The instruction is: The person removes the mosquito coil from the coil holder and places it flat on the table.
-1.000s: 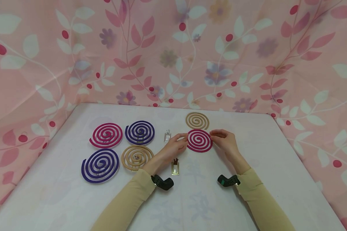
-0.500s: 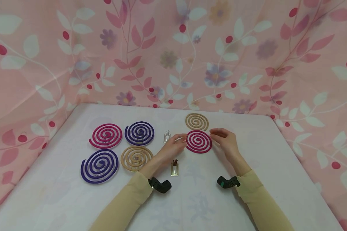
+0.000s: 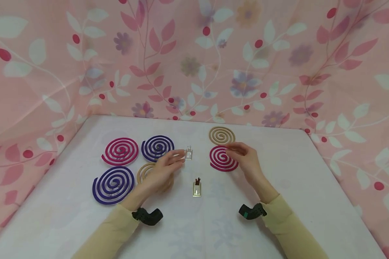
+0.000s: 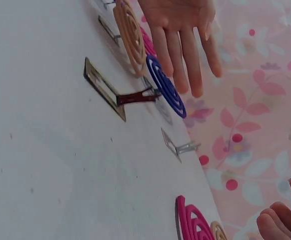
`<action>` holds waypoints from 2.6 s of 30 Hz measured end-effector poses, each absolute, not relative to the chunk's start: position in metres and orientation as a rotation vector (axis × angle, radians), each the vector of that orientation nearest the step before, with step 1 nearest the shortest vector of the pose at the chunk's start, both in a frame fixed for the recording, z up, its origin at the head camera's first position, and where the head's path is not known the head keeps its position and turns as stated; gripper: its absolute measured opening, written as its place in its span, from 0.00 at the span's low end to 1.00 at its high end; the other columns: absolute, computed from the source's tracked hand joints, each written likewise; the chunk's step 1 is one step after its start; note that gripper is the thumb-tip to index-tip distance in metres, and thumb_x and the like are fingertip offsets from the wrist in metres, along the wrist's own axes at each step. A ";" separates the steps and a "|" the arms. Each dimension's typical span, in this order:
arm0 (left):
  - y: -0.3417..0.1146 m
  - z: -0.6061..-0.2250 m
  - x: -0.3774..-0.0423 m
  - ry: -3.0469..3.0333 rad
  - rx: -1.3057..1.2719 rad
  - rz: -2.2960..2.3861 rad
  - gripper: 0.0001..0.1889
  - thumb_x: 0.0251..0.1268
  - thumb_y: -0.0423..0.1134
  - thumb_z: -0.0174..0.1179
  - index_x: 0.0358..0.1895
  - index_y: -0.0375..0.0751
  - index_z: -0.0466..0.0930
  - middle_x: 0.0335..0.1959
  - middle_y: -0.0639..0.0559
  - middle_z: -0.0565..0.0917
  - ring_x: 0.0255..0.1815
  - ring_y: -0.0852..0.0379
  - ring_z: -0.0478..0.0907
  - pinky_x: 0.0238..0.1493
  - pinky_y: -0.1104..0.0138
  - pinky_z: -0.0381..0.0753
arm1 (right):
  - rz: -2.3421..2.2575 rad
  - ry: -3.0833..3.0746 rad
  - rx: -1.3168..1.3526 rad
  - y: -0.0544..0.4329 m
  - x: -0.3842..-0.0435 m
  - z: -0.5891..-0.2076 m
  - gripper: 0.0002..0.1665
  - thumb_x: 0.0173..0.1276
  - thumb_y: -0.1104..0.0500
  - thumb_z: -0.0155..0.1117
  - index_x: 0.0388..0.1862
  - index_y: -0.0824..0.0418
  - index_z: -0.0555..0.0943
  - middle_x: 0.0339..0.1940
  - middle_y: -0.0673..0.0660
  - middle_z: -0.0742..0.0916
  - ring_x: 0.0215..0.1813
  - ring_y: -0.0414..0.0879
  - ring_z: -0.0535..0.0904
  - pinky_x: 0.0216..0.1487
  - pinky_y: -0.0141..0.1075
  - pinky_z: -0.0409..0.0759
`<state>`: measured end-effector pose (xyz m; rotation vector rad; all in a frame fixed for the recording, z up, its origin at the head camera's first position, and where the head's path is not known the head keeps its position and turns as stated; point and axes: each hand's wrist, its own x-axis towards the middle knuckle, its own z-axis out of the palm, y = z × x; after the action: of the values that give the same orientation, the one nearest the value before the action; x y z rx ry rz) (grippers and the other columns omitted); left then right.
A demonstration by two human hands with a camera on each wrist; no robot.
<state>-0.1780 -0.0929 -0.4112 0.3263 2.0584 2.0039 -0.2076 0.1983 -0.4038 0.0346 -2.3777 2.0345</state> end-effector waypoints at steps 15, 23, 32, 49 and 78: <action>-0.195 -0.395 -0.174 2.300 0.428 1.737 0.24 0.74 0.42 0.58 0.69 0.38 0.70 0.69 0.35 0.73 0.69 0.42 0.72 0.59 0.80 0.73 | 2.191 -2.359 0.230 0.125 -0.189 -0.372 0.22 0.68 0.66 0.66 0.60 0.65 0.79 0.59 0.61 0.84 0.63 0.54 0.81 0.58 0.33 0.82; -0.228 -0.396 -0.181 2.288 0.475 1.677 0.24 0.72 0.41 0.61 0.67 0.36 0.72 0.67 0.33 0.74 0.68 0.45 0.74 0.59 0.79 0.74 | 2.286 -2.261 0.315 0.090 -0.183 -0.358 0.21 0.68 0.66 0.66 0.60 0.61 0.80 0.59 0.57 0.85 0.63 0.53 0.80 0.66 0.41 0.78; -0.245 -0.407 -0.187 2.268 0.494 1.630 0.27 0.70 0.37 0.62 0.68 0.30 0.69 0.68 0.30 0.72 0.69 0.33 0.70 0.57 0.77 0.77 | 2.261 -2.402 0.257 0.074 -0.173 -0.379 0.25 0.64 0.66 0.69 0.61 0.61 0.80 0.60 0.55 0.84 0.65 0.55 0.78 0.63 0.41 0.80; -0.243 -0.405 -0.187 2.289 0.482 1.584 0.28 0.66 0.33 0.65 0.67 0.27 0.69 0.64 0.29 0.75 0.67 0.33 0.72 0.56 0.74 0.80 | 2.297 -2.448 0.294 0.054 -0.166 -0.410 0.26 0.66 0.69 0.64 0.64 0.68 0.75 0.65 0.68 0.78 0.67 0.61 0.75 0.63 0.42 0.80; -0.239 -0.412 -0.184 2.261 0.430 1.524 0.32 0.60 0.30 0.68 0.67 0.25 0.68 0.66 0.28 0.73 0.68 0.34 0.71 0.62 0.64 0.78 | 2.461 -2.483 0.198 0.044 -0.162 -0.433 0.26 0.65 0.72 0.62 0.63 0.74 0.73 0.56 0.73 0.83 0.59 0.57 0.81 0.56 0.37 0.83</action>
<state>-0.1844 -0.2392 -0.4122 0.4299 2.2607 1.5245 -0.1621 0.0442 -0.4332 0.1983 -2.4825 2.4607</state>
